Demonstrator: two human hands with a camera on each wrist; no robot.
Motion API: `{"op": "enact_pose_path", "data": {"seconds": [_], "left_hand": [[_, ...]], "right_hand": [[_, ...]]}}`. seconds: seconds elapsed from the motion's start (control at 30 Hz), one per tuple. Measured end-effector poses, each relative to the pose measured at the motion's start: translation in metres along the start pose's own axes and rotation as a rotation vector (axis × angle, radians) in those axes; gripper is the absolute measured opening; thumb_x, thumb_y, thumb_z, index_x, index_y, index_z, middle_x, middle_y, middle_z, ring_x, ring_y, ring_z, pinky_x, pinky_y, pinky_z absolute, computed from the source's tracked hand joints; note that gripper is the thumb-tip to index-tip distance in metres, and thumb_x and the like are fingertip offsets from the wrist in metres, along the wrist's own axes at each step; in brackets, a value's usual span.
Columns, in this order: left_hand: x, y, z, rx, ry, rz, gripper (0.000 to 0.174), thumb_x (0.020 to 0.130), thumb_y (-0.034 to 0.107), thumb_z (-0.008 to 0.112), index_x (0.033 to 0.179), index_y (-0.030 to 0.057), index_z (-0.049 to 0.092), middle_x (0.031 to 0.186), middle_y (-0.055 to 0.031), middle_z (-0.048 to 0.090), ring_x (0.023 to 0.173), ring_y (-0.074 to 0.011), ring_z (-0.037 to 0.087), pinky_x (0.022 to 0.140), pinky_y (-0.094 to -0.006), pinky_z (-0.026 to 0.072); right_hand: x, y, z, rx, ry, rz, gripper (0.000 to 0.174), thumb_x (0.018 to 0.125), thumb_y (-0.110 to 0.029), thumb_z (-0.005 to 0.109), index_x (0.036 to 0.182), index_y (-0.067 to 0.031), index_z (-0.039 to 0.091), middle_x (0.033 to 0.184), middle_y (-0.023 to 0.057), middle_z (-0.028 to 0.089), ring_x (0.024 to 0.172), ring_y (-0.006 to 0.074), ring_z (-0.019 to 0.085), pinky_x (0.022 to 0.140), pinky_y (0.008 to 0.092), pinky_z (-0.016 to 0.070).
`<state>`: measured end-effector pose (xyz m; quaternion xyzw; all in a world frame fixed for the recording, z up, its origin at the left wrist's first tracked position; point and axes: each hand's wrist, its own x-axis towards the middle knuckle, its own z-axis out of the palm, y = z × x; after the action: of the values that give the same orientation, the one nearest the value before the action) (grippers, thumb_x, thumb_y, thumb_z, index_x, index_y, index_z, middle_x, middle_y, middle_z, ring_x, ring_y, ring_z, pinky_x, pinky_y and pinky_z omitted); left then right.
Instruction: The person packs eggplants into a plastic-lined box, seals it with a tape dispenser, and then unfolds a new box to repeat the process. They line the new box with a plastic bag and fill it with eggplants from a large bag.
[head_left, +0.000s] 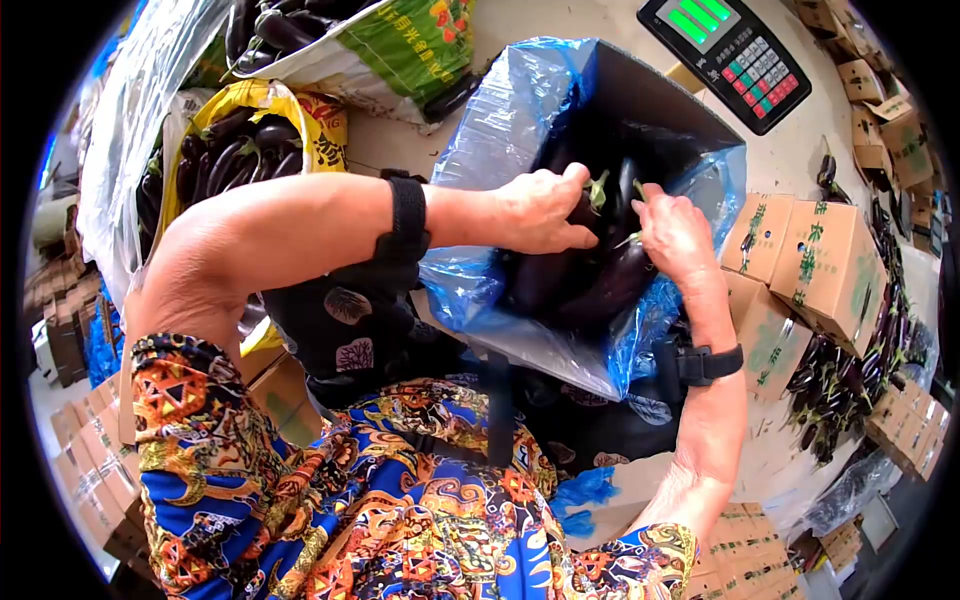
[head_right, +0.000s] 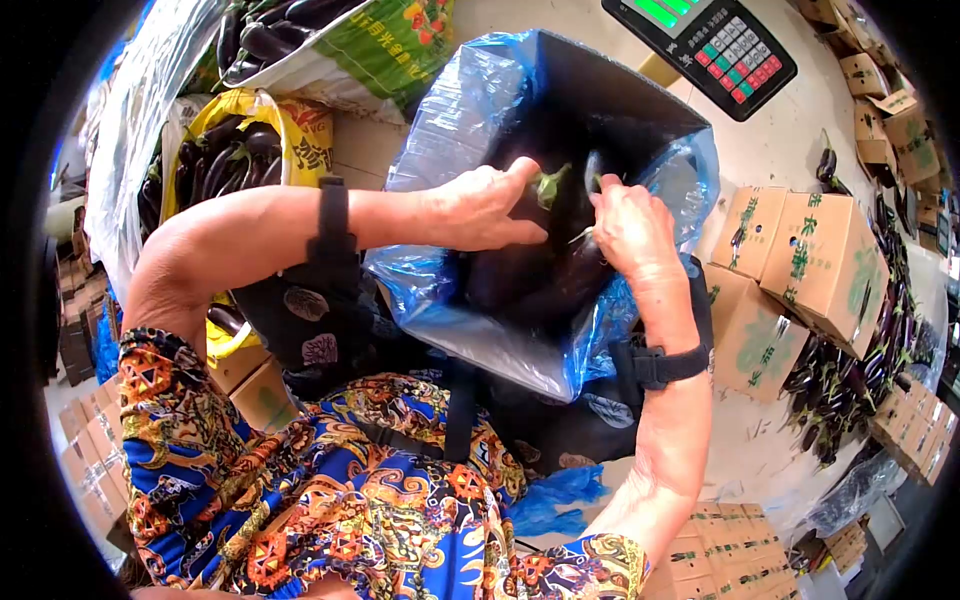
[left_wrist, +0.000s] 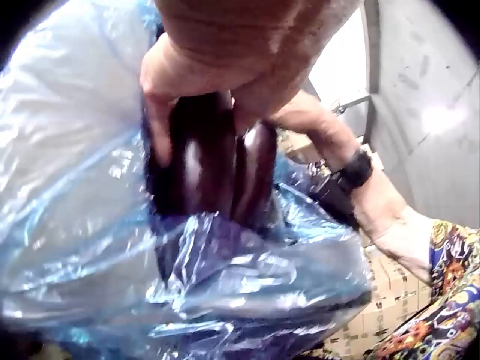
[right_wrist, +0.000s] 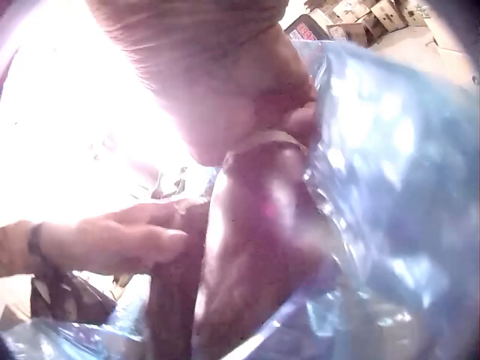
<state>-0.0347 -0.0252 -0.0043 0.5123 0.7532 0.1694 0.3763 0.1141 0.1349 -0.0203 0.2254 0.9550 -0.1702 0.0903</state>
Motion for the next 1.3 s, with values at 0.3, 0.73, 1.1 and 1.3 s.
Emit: {"op": "enact_pose_path", "data": {"seconds": [0.3, 0.73, 1.1, 1.3], "left_hand": [[0.004, -0.009, 0.013, -0.048, -0.003, 0.069, 0.068, 0.086, 0.037, 0.074, 0.127, -0.0049, 0.041, 0.09, -0.0346, 0.065, 0.088, -0.0501, 0.065, 0.075, -0.0518, 0.0524], [-0.01, -0.002, 0.039, 0.002, 0.006, -0.039, 0.06, 0.079, 0.041, 0.076, 0.115, -0.0012, 0.053, 0.104, -0.0319, 0.06, 0.098, -0.0491, 0.061, 0.085, -0.0535, 0.0507], [0.007, -0.009, -0.027, -0.012, -0.256, 0.074, 0.045, 0.076, 0.033, 0.074, 0.099, -0.0051, 0.065, 0.092, -0.027, 0.068, 0.09, -0.0404, 0.068, 0.081, -0.0456, 0.0534], [0.001, 0.014, -0.009, 0.185, -0.151, 0.1, 0.039, 0.085, 0.027, 0.069, 0.11, -0.0014, 0.063, 0.094, -0.0252, 0.067, 0.091, -0.043, 0.066, 0.085, -0.0478, 0.0535]], "right_hand": [[0.01, -0.016, -0.006, -0.136, -0.052, 0.024, 0.025, 0.09, -0.021, 0.055, 0.088, -0.0007, 0.069, 0.088, 0.0254, 0.069, 0.084, 0.0446, 0.068, 0.075, 0.0527, 0.0549], [0.003, -0.009, 0.0, 0.069, -0.093, 0.088, 0.031, 0.091, -0.029, 0.059, 0.102, -0.0001, 0.061, 0.091, 0.0271, 0.068, 0.092, 0.048, 0.064, 0.082, 0.0555, 0.0512], [-0.049, 0.014, -0.064, 0.914, 0.223, 0.272, 0.018, 0.099, -0.019, 0.052, 0.104, -0.0016, 0.055, 0.081, 0.005, 0.062, 0.074, 0.0128, 0.06, 0.069, 0.0298, 0.0492], [-0.071, 0.045, -0.086, 1.276, 0.218, 0.351, 0.019, 0.102, -0.017, 0.049, 0.106, -0.0008, 0.059, 0.081, 0.0006, 0.055, 0.075, 0.0084, 0.053, 0.07, 0.0223, 0.0438]]}}
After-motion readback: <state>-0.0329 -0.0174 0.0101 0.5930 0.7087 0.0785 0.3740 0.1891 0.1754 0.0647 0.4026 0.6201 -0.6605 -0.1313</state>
